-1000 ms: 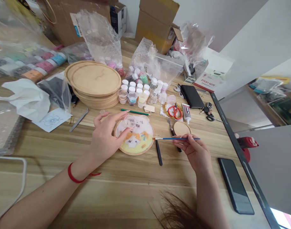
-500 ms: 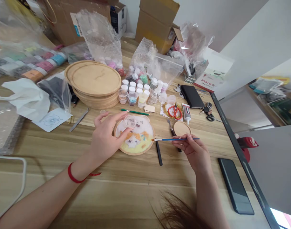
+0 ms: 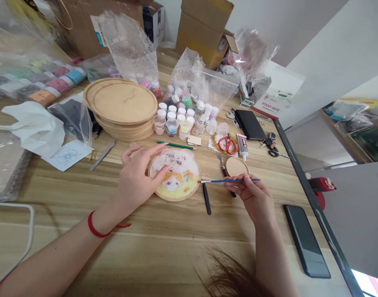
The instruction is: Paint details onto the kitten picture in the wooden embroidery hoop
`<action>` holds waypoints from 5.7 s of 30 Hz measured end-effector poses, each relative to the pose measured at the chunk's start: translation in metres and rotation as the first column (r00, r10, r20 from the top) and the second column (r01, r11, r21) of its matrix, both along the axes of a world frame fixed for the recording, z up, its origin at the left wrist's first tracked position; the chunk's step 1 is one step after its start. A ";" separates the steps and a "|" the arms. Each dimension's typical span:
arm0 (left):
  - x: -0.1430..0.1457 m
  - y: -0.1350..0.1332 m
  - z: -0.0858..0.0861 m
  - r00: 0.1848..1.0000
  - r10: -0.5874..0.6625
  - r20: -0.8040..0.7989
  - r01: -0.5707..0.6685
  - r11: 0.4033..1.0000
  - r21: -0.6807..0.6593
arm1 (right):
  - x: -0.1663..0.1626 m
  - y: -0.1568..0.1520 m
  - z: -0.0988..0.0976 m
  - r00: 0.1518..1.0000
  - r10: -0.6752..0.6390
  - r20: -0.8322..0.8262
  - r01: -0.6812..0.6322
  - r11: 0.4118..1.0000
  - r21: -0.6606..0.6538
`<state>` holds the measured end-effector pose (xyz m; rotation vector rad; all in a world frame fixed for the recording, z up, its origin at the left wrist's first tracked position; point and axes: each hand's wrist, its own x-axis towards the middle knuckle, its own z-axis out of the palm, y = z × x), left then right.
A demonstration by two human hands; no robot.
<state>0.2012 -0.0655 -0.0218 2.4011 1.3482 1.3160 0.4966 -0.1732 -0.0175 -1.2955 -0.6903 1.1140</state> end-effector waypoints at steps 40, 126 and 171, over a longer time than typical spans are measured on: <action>-0.006 0.002 0.008 0.996 0.051 0.077 -0.052 0.999 0.014 | -0.072 0.045 0.069 0.984 -0.019 0.178 -0.049 0.927 0.372; -0.020 0.018 0.018 0.989 0.140 0.046 -0.139 0.990 -0.020 | -0.025 -0.009 -0.002 0.997 0.075 -0.003 -0.075 0.997 -0.024; -0.019 0.019 0.014 0.987 0.136 0.081 -0.135 0.991 -0.019 | -0.011 -0.007 -0.006 0.999 -0.025 -0.020 0.026 0.998 0.050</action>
